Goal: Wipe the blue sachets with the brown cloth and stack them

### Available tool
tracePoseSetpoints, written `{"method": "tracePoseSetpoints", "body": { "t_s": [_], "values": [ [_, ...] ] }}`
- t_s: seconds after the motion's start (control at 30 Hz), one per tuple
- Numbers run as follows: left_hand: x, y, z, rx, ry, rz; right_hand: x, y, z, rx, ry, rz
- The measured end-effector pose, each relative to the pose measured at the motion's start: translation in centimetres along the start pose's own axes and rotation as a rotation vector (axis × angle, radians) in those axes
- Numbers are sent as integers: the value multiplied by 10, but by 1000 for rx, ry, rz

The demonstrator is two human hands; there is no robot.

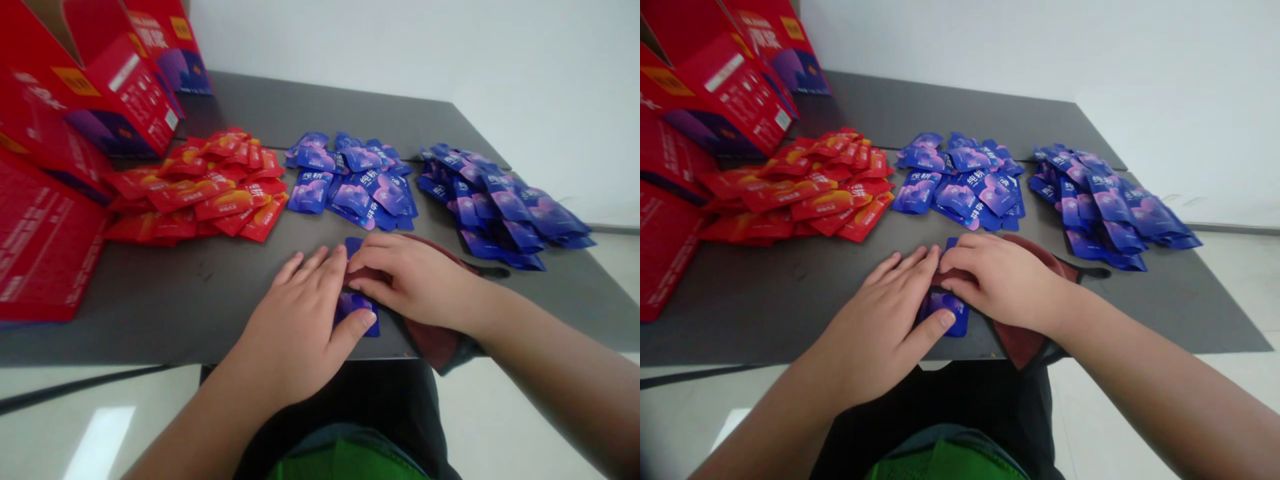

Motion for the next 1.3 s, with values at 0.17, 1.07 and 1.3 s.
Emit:
{"method": "tracePoseSetpoints", "body": {
  "t_s": [0.17, 1.07, 1.3],
  "values": [
    [-2, 1, 0, -10, -16, 1, -6, 1, 16, 102, 117, 88],
    [34, 26, 41, -183, 124, 258, 1, 3, 14, 124, 210, 167],
    [40, 38, 54, -290, 91, 192, 4, 0, 11, 52, 186, 204]
  ]
}}
Point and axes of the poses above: each hand's wrist, its own x-axis away from the middle knuckle, its own y-axis out of the palm, z = x × y, the point moved 2 cm from there along -x, towards the middle knuckle, and after that the axes turned 7 degrees about -z, right-handed, at the moved point
